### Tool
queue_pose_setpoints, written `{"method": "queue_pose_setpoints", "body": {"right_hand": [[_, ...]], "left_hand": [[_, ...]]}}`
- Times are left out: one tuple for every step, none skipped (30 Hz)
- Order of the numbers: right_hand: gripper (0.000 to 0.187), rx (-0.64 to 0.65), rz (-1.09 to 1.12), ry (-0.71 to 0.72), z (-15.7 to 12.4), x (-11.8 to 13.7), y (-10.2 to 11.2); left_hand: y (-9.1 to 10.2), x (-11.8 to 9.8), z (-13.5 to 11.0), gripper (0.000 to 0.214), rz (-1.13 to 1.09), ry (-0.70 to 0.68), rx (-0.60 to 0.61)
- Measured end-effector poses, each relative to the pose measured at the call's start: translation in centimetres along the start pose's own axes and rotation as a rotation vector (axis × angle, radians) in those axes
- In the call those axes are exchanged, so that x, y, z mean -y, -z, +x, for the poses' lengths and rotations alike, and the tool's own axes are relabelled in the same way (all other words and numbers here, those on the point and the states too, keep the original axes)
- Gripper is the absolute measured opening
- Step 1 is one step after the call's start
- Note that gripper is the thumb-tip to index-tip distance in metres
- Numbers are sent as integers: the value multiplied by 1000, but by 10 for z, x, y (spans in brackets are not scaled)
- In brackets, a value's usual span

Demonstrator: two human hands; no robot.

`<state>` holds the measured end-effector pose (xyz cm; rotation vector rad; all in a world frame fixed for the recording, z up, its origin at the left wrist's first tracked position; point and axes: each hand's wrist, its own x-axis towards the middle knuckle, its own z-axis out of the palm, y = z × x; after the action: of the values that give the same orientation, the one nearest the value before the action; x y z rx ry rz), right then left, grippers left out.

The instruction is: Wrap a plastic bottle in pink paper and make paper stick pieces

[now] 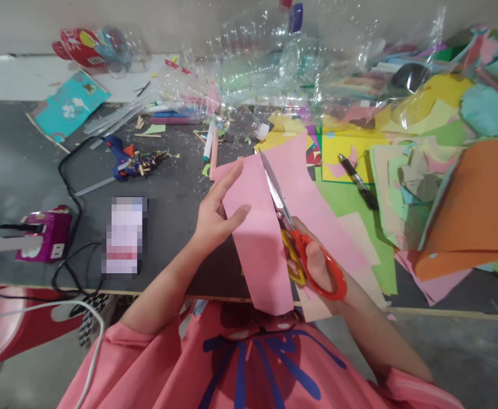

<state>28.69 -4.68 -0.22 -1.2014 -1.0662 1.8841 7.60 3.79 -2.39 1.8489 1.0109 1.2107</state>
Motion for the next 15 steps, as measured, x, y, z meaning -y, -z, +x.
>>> {"method": "queue_pose_setpoints", "body": {"right_hand": [[62, 6, 33, 21, 1, -3, 0], [56, 7, 55, 40, 1, -6, 0], [51, 7, 64, 56, 2, -7, 0], [48, 2, 57, 67, 2, -8, 0], [46, -5, 48, 77, 3, -8, 0], [44, -10, 41, 85, 3, -8, 0], [44, -15, 37, 90, 3, -8, 0], [44, -19, 34, 93, 3, -7, -1], [45, -20, 32, 92, 3, -7, -1], [45, -21, 31, 88, 4, -7, -1], [46, -21, 29, 84, 4, -7, -2], [47, -22, 27, 81, 4, -7, -2], [47, -25, 27, 79, 4, -7, -3], [47, -30, 30, 76, 5, -7, -3], [47, -37, 34, 73, 6, -6, -3]], "left_hand": [[0, 0, 0, 64, 3, 9, 5], [-1, 0, 0, 64, 6, 16, 10], [-1, 0, -1, 64, 11, 21, 13], [-1, 0, -1, 64, 15, 24, 15], [-1, 0, -1, 64, 18, 22, 14], [-1, 0, -1, 64, 19, 17, 14], [-1, 1, -1, 64, 21, 14, 16], [-1, 1, -1, 65, 21, 13, 17], [-1, 1, -1, 65, 23, 16, 18], [-1, 2, -2, 66, 28, 23, 16], [-2, 2, -2, 66, 35, 31, 14], [-2, 1, -2, 66, 43, 37, 13], [-3, 1, -2, 66, 51, 40, 15], [-3, 0, -2, 65, 61, 37, 19], [-3, 0, -1, 65, 73, 33, 23]]}}
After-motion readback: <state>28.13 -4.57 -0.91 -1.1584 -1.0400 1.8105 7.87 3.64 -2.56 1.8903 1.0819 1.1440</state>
